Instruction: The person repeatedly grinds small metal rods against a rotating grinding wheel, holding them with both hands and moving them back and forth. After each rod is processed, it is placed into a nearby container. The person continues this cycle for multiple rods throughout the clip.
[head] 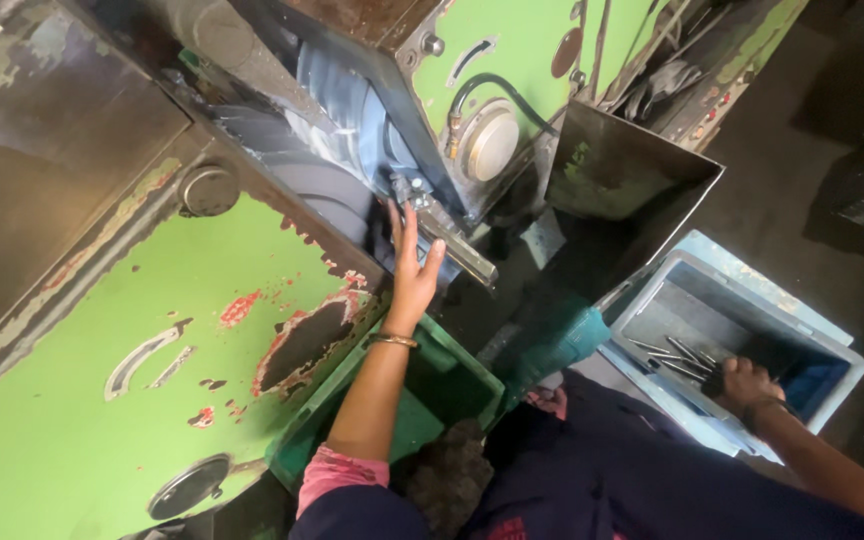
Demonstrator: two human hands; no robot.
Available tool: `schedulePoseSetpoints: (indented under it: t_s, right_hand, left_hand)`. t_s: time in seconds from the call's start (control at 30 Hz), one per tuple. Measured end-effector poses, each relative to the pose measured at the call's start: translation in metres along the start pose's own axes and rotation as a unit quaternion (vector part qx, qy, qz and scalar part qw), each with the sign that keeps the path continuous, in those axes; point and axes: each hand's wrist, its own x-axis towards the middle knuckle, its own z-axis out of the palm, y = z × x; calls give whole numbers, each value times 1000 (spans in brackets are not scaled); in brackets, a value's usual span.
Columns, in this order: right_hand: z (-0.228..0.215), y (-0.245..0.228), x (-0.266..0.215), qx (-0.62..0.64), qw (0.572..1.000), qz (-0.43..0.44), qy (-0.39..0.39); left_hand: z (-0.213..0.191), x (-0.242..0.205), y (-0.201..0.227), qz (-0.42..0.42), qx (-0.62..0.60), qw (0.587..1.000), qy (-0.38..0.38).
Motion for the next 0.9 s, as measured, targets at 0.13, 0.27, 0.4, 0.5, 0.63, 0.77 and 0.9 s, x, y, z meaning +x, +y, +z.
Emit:
schedulePoseSetpoints:
  t_s: [0.13,0.27,0.4,0.5,0.63,0.77,0.9]
  right_hand:
    - [-3,-3,-3,0,1000,0,0]
    - [-6,-6,-6,15,1000,7,9]
    - [-8,-5,-4,40,999,23,7]
    - [-9,-1,-1,119,993,14,17]
    - [-15,7,5,486,874,-9,-16]
    - [-24,7,7,754,652,7,-85]
    - [-24,-11,6,833,521,159,-94]
  left_hand:
    - [0,1,1,-5,-9,1000,2]
    - [-1,1,3,-22,-17,1000,0]
    - [-2,1,7,-29,-20,999,0]
    - [-2,2,10,-19,7,1000,1]
    - [-1,1,12,-16,23,1000,1]
    - [0,3,13,-14,23,1000,2]
    - [0,2,15,-20,11,1000,1]
